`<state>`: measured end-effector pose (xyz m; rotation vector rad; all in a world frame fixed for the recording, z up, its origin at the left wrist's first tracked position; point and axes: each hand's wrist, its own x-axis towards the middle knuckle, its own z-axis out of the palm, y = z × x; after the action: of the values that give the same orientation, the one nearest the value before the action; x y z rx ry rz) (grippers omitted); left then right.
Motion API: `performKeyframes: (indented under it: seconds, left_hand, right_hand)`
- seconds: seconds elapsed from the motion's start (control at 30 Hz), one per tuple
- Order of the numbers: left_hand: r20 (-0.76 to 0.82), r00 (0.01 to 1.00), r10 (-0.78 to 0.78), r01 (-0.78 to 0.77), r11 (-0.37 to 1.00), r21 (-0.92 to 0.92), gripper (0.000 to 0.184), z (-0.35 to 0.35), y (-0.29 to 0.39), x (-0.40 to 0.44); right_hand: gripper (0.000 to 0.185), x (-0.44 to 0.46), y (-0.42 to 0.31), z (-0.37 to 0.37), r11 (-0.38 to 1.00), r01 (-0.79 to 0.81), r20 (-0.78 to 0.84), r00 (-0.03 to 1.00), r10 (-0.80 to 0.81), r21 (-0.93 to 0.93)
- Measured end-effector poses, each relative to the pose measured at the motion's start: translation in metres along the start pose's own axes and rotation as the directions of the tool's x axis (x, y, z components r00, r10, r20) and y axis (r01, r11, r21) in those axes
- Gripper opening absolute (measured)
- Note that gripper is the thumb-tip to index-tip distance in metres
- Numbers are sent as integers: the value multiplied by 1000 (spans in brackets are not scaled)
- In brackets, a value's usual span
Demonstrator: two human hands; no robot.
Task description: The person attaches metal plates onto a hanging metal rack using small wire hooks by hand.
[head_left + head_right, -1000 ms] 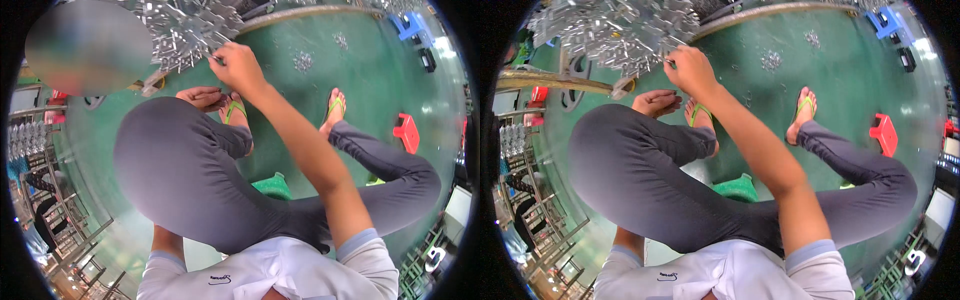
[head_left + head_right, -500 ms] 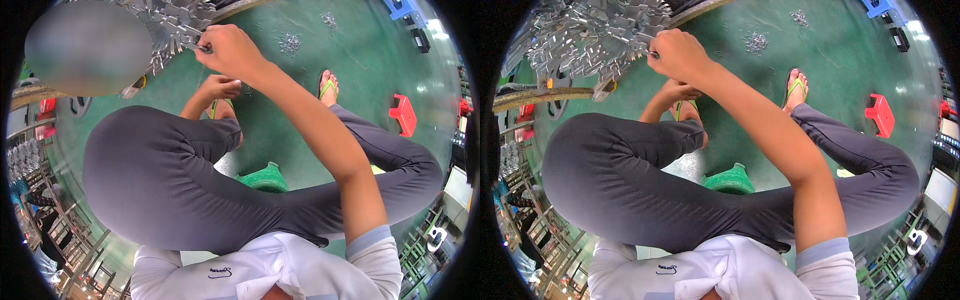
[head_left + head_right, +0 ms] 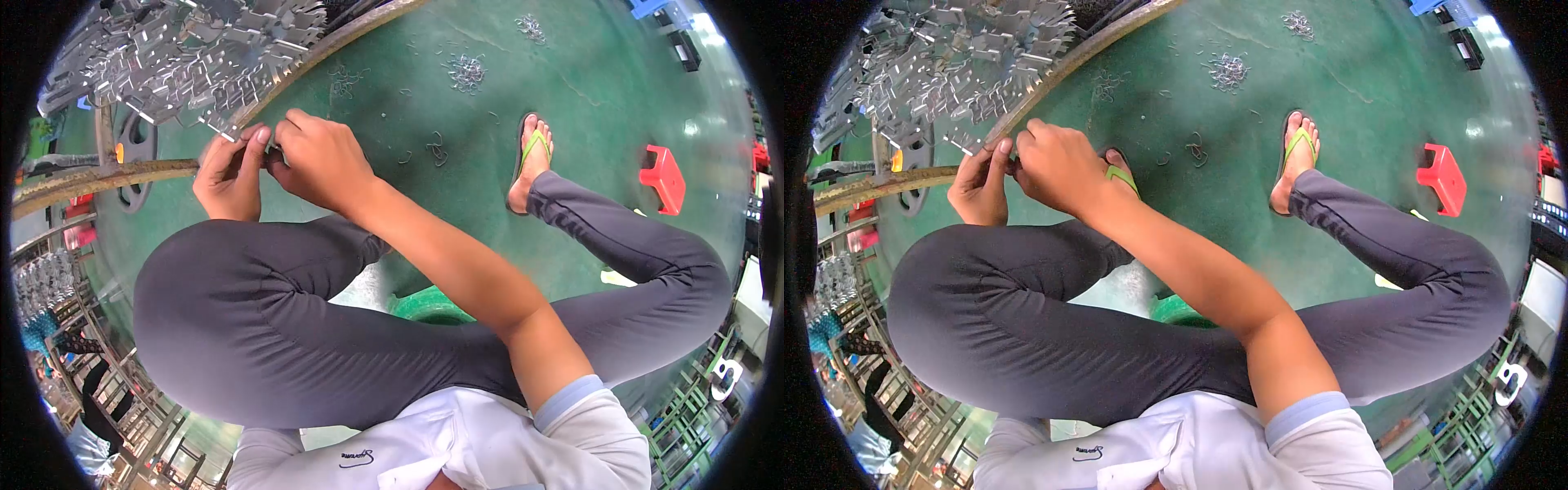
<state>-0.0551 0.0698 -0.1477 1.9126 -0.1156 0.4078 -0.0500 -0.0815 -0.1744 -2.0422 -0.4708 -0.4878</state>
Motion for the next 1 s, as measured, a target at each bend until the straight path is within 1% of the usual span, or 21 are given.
performKeyframes:
  seconds: [0.07, 0.17, 0.23, 0.27, 0.3, 0.33, 0.37, 0.4, 0.43, 0.47, 0.5, 0.53, 0.57, 0.67, 0.7, 0.8, 0.83, 0.87, 0.93, 0.97, 1.0]
  left_hand:
    - [9, 1000, -5, 4, 1000, 23, 11, -3, 0, 0]
    - [-1, 999, 48, -48, 998, 48, 15, -7, -6, -1]
    - [-18, 998, 61, -59, 994, 89, 16, -8, -6, 0]
    - [-30, 997, 66, -63, 992, 110, 16, -7, -5, -1]
    - [-33, 998, 52, -48, 994, 102, 18, -6, -4, -2]
    - [-30, 996, 86, -81, 986, 149, 19, -6, -3, -2]
    - [-21, 993, 120, -114, 974, 197, 19, -8, -3, -3]
    - [-9, 989, 151, -144, 959, 246, 20, -8, -4, -4]
    - [-36, 987, 155, -143, 963, 228, 21, -7, -5, -4]
    - [-41, 985, 165, -150, 957, 247, 21, -7, -7, -5]
    - [-47, 984, 173, -154, 952, 264, 21, -7, -9, -6]
    - [-56, 982, 183, -161, 946, 280, 21, -7, -11, -6]
    - [-23, 981, 192, -175, 934, 312, 23, -10, -12, -7]
    - [-35, 979, 199, -183, 948, 261, 23, -5, -14, -6]
    - [-42, 980, 193, -178, 954, 241, 24, -4, -16, -8]
    - [-77, 983, 169, -150, 967, 207, 27, -5, -16, -11]
    - [-81, 984, 158, -138, 969, 206, 27, -6, -15, -12]
    - [-82, 986, 146, -127, 971, 204, 27, -6, -14, -13]
    - [-83, 989, 126, -107, 973, 206, 27, -7, -13, -13]
    - [-86, 989, 120, -100, 973, 208, 27, -7, -12, -13]
    - [-92, 989, 115, -93, 973, 210, 28, -7, -12, -13]
  right_hand:
    - [20, -3, 4, 3, 999, -12, 16, 1000, 11, 34]
    - [17, -14, 28, 1, 957, 183, -74, 983, -170, 225]
    - [14, -31, 74, 9, 979, 147, -49, 989, -141, 144]
    - [11, -39, 104, 15, 993, -22, 36, 999, 18, 112]
    - [12, -43, 136, 26, 972, -232, 91, 968, 234, -27]
    - [17, -49, 183, 45, 955, -249, 52, 964, 260, -159]
    - [21, -47, 207, 49, 900, -312, 91, 931, 353, -305]
    - [23, -31, 228, 54, 834, -452, 167, 839, 518, -316]
    - [24, -18, 238, 58, 827, -476, 171, 826, 537, -298]
    - [24, -10, 246, 63, 818, -502, 176, 811, 558, -281]
    - [24, -3, 250, 73, 805, -503, 202, 793, 575, -316]
    - [23, 6, 251, 85, 792, -499, 226, 776, 589, -353]
    - [23, 12, 252, 93, 779, -492, 247, 759, 603, -390]
    - [26, 20, 245, 97, 758, -432, 346, 702, 623, -488]
    - [28, 21, 242, 93, 764, -424, 407, 663, 628, -486]
    - [31, 19, 251, 94, 767, -442, 387, 678, 625, -464]
    - [32, 21, 255, 96, 756, -443, 317, 716, 622, -481]
    - [32, 23, 259, 96, 804, -362, 313, 784, 536, -472]
    - [32, 25, 265, 97, 870, -189, 299, 888, 350, -455]
    - [29, 30, 266, 99, 876, -76, 406, 865, 296, -477]
    - [29, 33, 266, 100, 883, -13, 440, 863, 247, -470]
